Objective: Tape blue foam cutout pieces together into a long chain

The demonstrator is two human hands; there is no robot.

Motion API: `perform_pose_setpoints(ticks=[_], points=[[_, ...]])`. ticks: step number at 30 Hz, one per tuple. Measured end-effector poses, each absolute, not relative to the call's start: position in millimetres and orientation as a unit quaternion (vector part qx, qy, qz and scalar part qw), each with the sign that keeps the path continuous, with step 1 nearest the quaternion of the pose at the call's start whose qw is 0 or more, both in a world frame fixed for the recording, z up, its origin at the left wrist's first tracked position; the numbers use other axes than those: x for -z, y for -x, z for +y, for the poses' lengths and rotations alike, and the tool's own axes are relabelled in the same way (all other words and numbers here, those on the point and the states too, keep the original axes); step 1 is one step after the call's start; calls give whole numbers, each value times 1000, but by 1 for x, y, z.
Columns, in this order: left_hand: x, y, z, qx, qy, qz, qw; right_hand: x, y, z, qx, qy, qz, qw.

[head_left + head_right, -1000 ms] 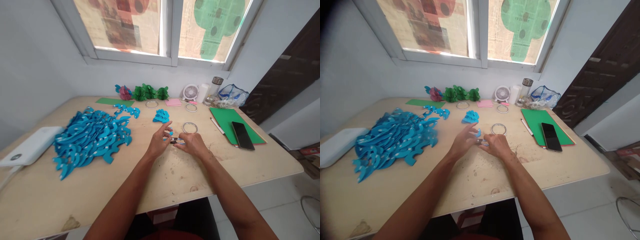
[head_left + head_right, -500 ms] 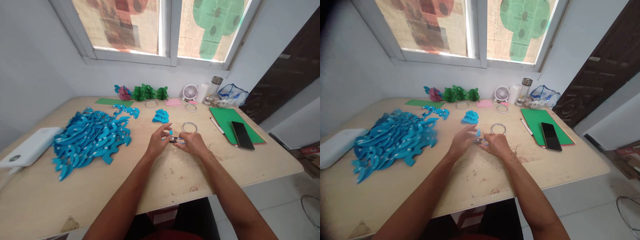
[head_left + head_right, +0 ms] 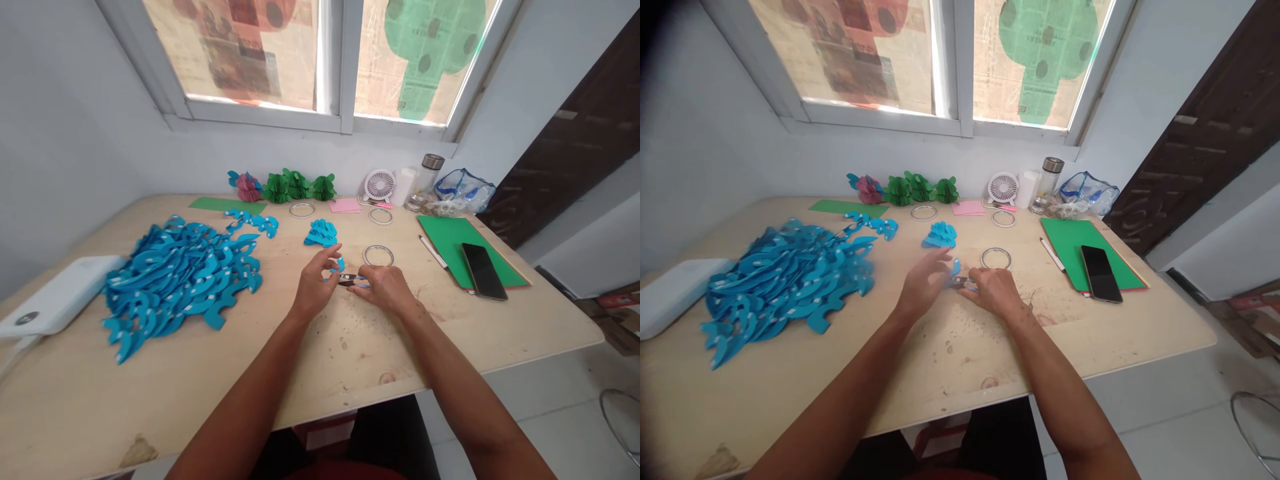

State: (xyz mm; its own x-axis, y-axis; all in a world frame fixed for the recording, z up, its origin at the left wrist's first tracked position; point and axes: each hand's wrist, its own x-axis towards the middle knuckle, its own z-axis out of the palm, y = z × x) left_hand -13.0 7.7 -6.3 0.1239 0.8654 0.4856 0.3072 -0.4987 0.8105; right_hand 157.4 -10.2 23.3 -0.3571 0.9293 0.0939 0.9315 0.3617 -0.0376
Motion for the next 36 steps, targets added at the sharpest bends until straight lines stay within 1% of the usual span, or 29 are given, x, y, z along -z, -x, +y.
perform_pose_setpoints(ticks=[3, 8, 20, 25, 29, 36], points=[[9, 9, 5, -484, -740, 411, 221, -23, -157, -10, 17, 568, -821, 47], [15, 3, 3, -451, -766, 425, 173, -24, -156, -11, 21, 570, -820, 42], [14, 1, 2, -431, -770, 445, 152, -27, -154, -12, 29, 563, -825, 28], [12, 0, 0, -432, -770, 445, 150, -26, -152, -13, 27, 561, -827, 28], [12, 1, 1, -457, -753, 447, 153, -26, -153, -13, 29, 560, -827, 39], [6, 10, 7, -506, -700, 450, 225, -26, -158, -11, 14, 571, -819, 54]])
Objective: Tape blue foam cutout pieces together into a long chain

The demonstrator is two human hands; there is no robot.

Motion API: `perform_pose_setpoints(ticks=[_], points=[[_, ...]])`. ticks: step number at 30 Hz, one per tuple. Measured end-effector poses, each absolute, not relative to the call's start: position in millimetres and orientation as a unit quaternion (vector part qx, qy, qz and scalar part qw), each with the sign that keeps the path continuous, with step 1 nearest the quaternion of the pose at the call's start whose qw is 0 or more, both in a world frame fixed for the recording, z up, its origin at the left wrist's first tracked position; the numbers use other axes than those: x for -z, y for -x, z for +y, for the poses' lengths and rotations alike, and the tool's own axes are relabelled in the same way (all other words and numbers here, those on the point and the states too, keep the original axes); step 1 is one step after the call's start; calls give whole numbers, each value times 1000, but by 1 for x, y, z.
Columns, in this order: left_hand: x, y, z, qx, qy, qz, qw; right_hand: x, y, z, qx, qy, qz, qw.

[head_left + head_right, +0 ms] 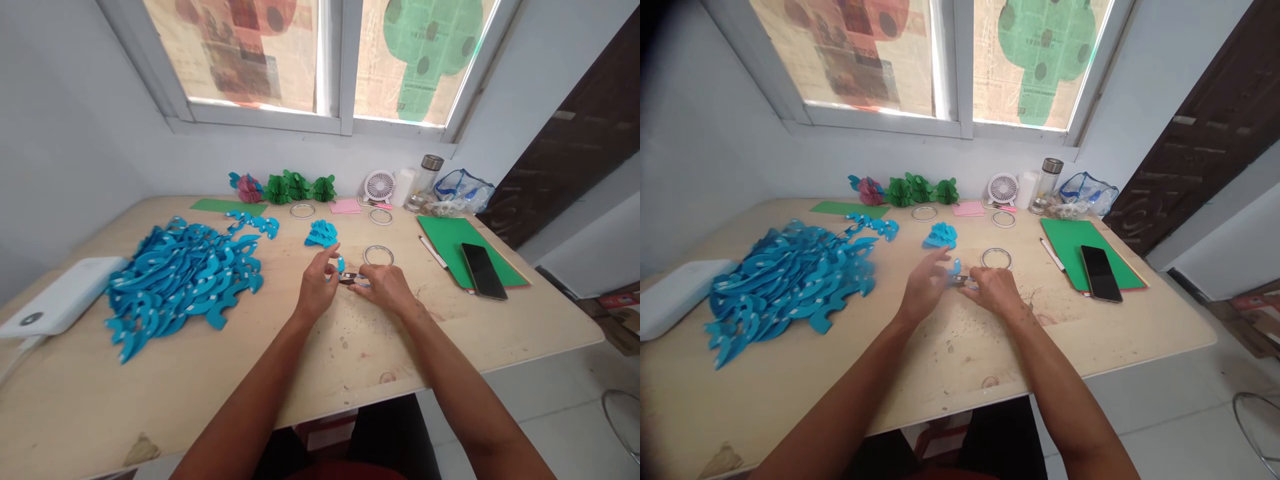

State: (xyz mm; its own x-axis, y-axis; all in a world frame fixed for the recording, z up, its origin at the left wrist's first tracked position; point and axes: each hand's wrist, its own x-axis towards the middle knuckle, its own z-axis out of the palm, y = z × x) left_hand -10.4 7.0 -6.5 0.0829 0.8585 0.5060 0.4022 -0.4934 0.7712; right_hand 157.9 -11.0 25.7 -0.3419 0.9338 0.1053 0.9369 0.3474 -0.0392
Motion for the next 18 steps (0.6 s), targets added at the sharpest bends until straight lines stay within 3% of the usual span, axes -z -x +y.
perform_pose_setpoints(ticks=[5, 18], points=[[3, 15, 9, -528, -672, 450, 259, -25, -161, -9, 17, 577, -814, 68], [14, -1, 0, -410, -787, 449, 101, -26, -153, -12, 35, 577, -815, 29]])
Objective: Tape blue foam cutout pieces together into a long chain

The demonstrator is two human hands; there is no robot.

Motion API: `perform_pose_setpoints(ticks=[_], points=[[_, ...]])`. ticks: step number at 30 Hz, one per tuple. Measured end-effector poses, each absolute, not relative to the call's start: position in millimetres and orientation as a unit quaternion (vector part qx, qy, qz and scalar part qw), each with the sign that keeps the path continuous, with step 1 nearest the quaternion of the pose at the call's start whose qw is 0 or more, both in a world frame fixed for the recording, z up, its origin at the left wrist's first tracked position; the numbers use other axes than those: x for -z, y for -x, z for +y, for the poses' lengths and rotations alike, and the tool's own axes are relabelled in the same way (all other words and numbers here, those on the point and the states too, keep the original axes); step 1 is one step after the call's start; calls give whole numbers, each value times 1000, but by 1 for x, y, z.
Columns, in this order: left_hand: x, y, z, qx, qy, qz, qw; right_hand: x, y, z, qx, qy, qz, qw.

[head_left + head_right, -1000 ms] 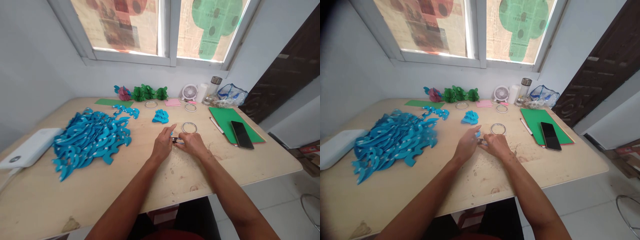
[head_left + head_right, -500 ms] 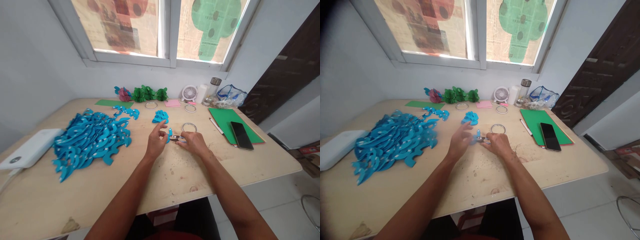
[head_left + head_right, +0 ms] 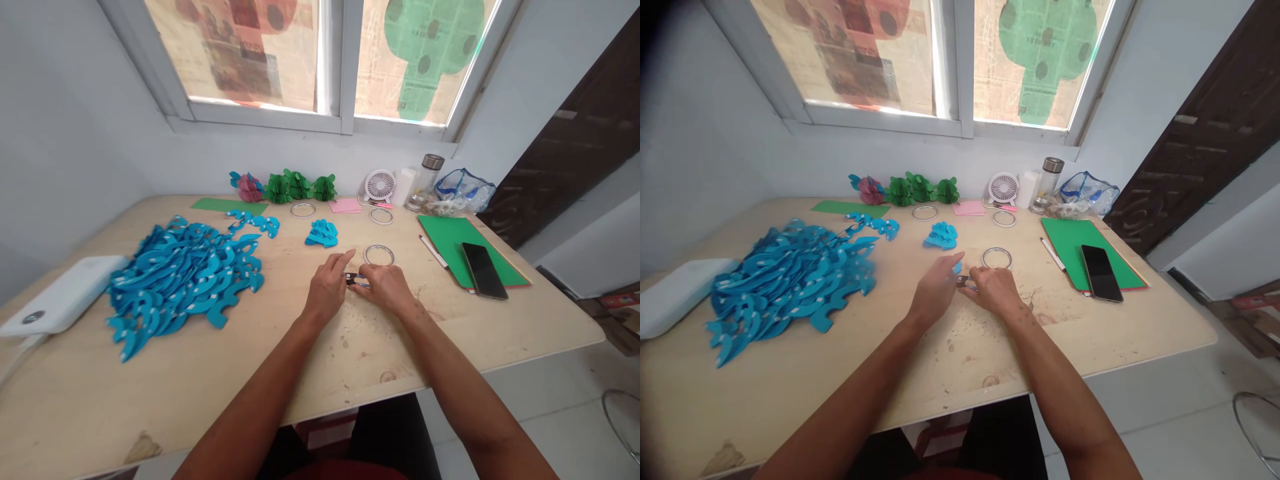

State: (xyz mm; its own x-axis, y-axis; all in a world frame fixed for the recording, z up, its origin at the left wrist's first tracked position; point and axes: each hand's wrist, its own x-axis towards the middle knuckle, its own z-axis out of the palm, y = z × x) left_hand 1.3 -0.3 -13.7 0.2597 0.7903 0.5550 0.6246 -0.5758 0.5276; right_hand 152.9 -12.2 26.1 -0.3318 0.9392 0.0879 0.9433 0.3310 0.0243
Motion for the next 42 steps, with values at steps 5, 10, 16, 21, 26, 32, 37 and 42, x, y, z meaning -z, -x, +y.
perform_pose_setpoints(ticks=[5, 10, 16, 21, 26, 32, 37, 42], points=[[15, -1, 1, -386, -797, 458, 73, -28, -151, -14, 38, 571, -819, 28], [16, -2, 2, -368, -801, 469, 53, -28, -151, -14, 39, 570, -820, 27], [16, -2, 2, -355, -805, 473, 42, -28, -150, -14, 45, 571, -819, 24], [16, -4, 1, -342, -807, 480, 34, -27, -149, -14, 47, 571, -820, 22], [16, -5, 0, -350, -802, 483, 42, -27, -149, -14, 37, 564, -825, 29], [12, -4, 0, -402, -780, 473, 77, -26, -149, -14, 35, 568, -821, 36], [11, -3, 0, -432, -770, 461, 83, -25, -149, -13, 24, 575, -817, 40], [11, -2, 1, -443, -772, 451, 71, -24, -149, -13, 27, 574, -817, 47]])
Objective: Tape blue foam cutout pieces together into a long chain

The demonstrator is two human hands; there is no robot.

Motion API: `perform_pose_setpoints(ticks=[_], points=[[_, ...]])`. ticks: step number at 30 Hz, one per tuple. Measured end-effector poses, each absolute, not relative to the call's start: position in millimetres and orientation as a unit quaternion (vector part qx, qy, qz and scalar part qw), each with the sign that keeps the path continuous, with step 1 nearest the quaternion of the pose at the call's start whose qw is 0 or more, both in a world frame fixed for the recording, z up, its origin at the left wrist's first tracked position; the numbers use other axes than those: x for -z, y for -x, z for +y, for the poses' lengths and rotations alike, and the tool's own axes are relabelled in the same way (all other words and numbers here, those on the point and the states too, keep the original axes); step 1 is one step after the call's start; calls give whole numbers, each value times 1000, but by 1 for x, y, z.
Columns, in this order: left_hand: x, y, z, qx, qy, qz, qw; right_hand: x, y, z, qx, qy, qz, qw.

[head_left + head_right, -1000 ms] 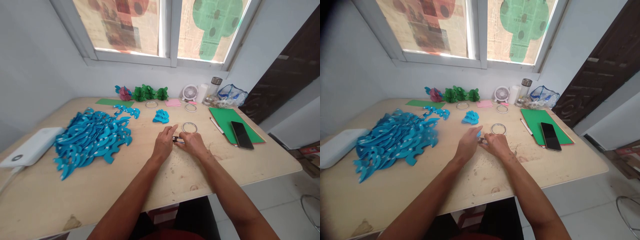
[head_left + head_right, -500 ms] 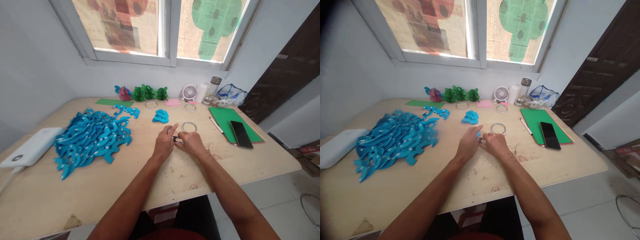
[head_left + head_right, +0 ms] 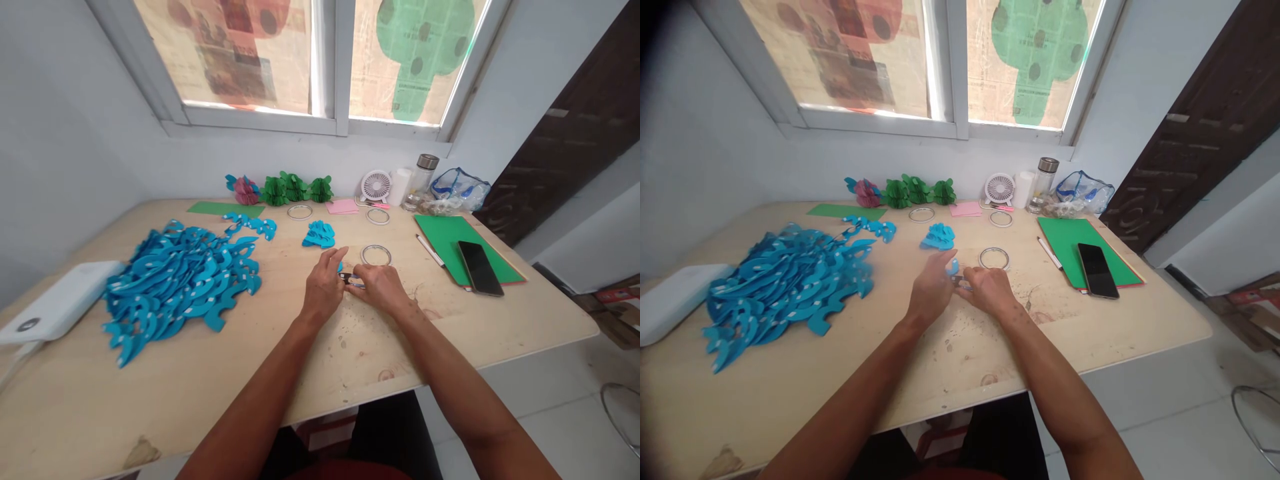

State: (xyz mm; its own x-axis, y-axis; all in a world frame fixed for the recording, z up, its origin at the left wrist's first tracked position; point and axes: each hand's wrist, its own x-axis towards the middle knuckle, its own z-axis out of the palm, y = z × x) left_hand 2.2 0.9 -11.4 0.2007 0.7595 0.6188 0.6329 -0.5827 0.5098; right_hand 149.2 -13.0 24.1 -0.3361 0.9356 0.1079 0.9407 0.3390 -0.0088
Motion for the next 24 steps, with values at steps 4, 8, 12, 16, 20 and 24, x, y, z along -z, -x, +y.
perform_pose_setpoints(ticks=[4, 8, 12, 16, 20, 24], points=[[11, -2, 1, -446, -769, 453, 54, -24, -150, -13, 27, 574, -817, 52], [11, -2, 1, -448, -768, 456, 41, -25, -149, -13, 28, 575, -816, 52], [12, -2, 2, -451, -767, 454, 34, -26, -149, -14, 23, 579, -814, 48], [13, -1, 3, -449, -768, 457, 29, -27, -149, -14, 18, 578, -815, 45], [13, -1, 3, -446, -768, 458, 20, -26, -149, -14, 19, 578, -815, 46], [13, 0, 3, -448, -766, 460, 18, -27, -149, -14, 22, 578, -814, 51]])
